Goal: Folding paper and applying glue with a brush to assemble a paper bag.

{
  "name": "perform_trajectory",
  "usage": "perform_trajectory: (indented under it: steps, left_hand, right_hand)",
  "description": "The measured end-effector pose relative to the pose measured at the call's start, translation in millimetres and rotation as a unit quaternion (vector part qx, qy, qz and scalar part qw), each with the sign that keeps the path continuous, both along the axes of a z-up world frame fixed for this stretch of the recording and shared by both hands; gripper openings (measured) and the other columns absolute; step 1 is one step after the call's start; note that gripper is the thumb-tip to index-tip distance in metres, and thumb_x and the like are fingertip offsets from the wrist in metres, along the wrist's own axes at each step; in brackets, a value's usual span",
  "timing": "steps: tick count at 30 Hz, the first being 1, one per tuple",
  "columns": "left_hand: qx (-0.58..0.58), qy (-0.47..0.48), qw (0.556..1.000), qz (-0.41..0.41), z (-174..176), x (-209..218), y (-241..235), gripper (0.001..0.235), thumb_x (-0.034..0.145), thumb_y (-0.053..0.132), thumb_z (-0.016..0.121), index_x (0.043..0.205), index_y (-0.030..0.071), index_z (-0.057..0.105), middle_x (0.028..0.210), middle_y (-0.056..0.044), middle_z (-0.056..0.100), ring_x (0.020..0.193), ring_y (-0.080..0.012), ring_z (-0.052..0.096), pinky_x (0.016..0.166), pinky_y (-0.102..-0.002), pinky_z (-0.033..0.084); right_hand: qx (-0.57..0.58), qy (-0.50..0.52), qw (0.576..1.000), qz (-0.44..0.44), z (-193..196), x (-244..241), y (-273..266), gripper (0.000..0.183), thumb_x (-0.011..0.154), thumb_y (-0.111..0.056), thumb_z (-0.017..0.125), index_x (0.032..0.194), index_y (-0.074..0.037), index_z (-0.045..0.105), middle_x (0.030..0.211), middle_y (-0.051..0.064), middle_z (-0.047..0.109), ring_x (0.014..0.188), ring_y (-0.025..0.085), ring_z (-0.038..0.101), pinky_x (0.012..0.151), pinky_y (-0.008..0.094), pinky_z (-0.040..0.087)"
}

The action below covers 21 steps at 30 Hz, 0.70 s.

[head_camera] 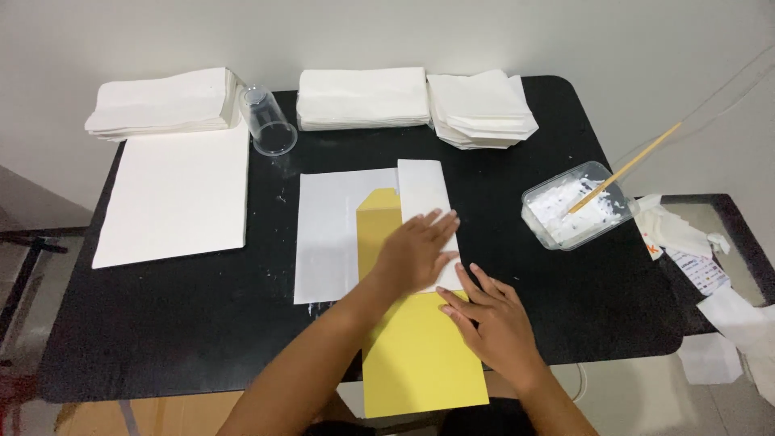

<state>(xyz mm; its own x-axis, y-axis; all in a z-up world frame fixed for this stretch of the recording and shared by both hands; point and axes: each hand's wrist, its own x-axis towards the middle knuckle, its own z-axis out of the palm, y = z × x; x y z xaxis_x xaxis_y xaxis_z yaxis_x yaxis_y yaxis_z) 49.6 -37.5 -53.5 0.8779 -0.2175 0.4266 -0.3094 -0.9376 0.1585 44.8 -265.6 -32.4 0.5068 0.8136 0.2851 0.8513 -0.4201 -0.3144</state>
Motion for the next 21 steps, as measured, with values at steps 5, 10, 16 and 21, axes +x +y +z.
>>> perform_trajectory:
  steps: [5, 10, 16, 21]
  left_hand:
    - [0.008, 0.187, 0.981, 0.044, 15.4, 52.1, 23.5, 0.069, 0.107, 0.050, 0.022, 0.161, 0.007, 0.029, 0.168, -0.011, 0.031, 0.155, -0.0329, 0.025, 0.124, -0.048, 0.021]
    - [0.015, 0.170, 0.980, 0.102, 9.9, 100.8, 46.7, 0.072, 0.105, 0.057, 0.026, 0.161, 0.012, 0.031, 0.168, -0.003, 0.032, 0.154, -0.0303, 0.029, 0.121, -0.046, 0.025]
    - [0.192, 0.179, 0.954, 0.147, 0.7, 109.8, 38.3, 0.081, 0.100, 0.070, 0.013, 0.165, 0.022, 0.017, 0.172, 0.005, 0.019, 0.160, -0.0217, 0.009, 0.128, -0.046, 0.005]
    - [0.099, 0.262, 0.958, 0.061, 26.6, 39.4, 4.4, 0.076, 0.105, 0.059, 0.023, 0.165, 0.015, 0.012, 0.173, -0.004, 0.009, 0.159, -0.0290, 0.008, 0.127, -0.045, 0.007]
  right_hand:
    - [0.030, -0.010, 0.999, 0.004, -4.2, 0.1, -0.6, 0.036, 0.100, -0.037, 0.058, 0.132, -0.029, 0.071, 0.153, 0.010, 0.053, 0.146, 0.031, 0.045, 0.109, 0.045, 0.038]
    - [0.016, 0.004, 1.000, -0.004, -1.9, 0.0, -0.9, 0.036, 0.101, -0.040, 0.056, 0.132, -0.031, 0.072, 0.152, 0.009, 0.054, 0.146, 0.029, 0.044, 0.108, 0.046, 0.038]
    - [0.020, 0.010, 1.000, -0.005, 0.0, -2.2, -1.2, 0.035, 0.101, -0.039, 0.056, 0.129, -0.029, 0.074, 0.150, 0.011, 0.055, 0.144, 0.030, 0.046, 0.106, 0.045, 0.039]
    - [0.005, 0.062, 0.998, -0.009, 5.6, -0.2, 1.1, 0.038, 0.102, -0.042, 0.051, 0.130, -0.029, 0.074, 0.152, 0.011, 0.053, 0.147, 0.030, 0.042, 0.108, 0.047, 0.037]
